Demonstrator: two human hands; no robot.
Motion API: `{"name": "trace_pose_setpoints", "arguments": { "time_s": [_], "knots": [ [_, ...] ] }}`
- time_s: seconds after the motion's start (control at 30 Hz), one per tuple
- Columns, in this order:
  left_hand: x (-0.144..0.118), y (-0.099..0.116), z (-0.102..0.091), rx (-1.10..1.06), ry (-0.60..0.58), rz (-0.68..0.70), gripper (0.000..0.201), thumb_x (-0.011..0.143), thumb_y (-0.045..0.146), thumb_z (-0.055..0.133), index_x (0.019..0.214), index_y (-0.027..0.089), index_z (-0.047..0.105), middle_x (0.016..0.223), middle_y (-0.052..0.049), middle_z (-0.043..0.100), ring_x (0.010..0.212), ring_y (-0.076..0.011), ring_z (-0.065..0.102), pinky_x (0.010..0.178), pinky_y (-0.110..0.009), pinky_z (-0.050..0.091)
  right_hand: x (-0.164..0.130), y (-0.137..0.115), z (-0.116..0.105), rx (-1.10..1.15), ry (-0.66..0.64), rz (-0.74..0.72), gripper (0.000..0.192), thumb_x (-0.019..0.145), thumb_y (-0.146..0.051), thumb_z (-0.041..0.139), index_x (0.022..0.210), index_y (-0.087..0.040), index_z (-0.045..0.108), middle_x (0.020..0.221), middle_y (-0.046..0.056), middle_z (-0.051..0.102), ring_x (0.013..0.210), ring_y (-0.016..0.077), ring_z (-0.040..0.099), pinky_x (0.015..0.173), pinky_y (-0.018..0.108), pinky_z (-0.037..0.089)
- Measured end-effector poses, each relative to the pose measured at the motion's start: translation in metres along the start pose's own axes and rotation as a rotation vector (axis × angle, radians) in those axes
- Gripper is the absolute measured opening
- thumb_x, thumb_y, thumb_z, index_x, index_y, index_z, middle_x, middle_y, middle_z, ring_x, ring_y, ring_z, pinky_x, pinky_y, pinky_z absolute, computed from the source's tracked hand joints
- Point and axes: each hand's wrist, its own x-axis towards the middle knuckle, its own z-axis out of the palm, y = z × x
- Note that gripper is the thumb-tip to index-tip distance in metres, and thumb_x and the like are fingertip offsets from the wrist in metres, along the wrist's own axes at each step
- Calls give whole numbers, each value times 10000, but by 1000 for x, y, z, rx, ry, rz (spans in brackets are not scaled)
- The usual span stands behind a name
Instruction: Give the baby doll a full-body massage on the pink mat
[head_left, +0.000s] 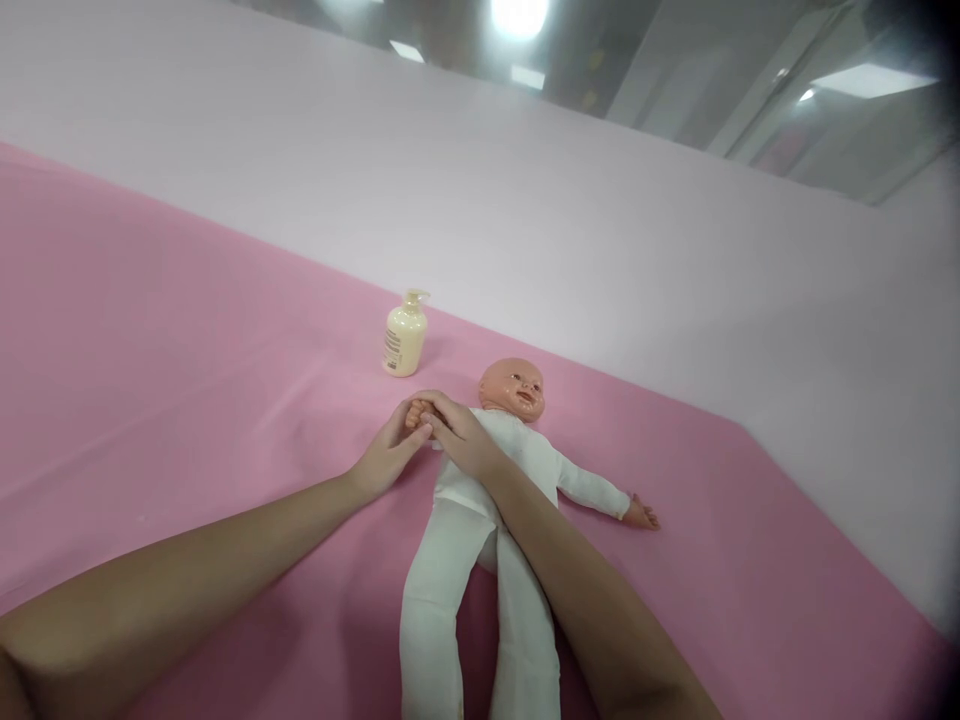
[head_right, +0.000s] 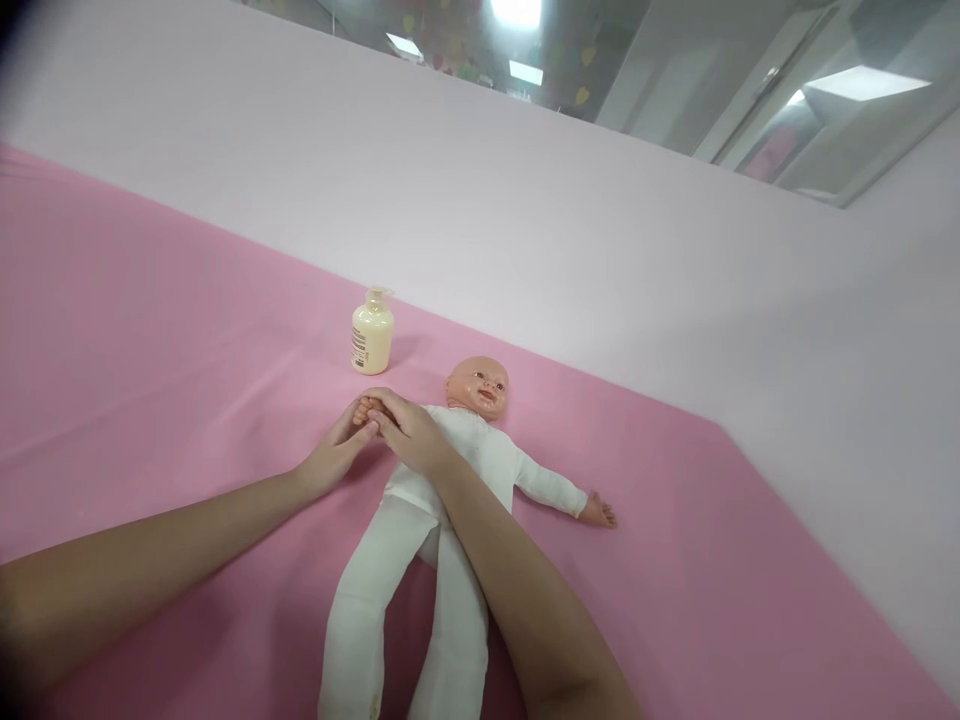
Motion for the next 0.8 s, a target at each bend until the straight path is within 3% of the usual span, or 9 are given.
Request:
{"name": "trace_pose_setpoints", "arguments": {
  "time_s": [0.37, 0.5, 0.67, 0.8],
  "knots": [
    [-2, -1, 0, 36, -83, 42, 472, 936, 534, 454, 1242, 177, 490, 1220, -100, 593, 1166, -240, 546, 1025, -382, 426, 0, 1, 2, 108, 53, 43, 217, 913, -435, 509, 928, -220, 539, 794, -22, 557, 680, 116, 498, 632, 235, 415],
    [-2, -2, 0, 72, -80, 42, 520, 941, 518, 450, 1335, 179, 428, 1300, -109, 553, 1254, -253, 491, 1074, -397, 393, 2, 0, 2, 96, 32, -17, 292, 958, -436, 431, 996, -205, 605, 854, 8, 603, 770, 131, 548, 717, 246, 449],
    [-1, -1, 1, 68, -59, 3, 592, 953, 490, 437, 1456, 220, 280, 1513, -99, 367, 1435, -242, 288, 1175, -393, 270, 2, 0, 2, 104, 6, -36, 359, 997, -389, 350, 1169, -218, 615, 1016, 36, 627, 932, 141, 581, 878, 273, 451],
    [-1, -1, 2, 54, -50, -4, 520, 968, 495, 390, 1393, 197, 364, 1412, -108, 484, 1360, -238, 404, 1138, -392, 334, 1, 2, 1, 133, -39, -44, 347, 987, -349, 377, 1248, -234, 574, 1104, 46, 606, 1033, 156, 567, 948, 300, 437]
  ]
}}
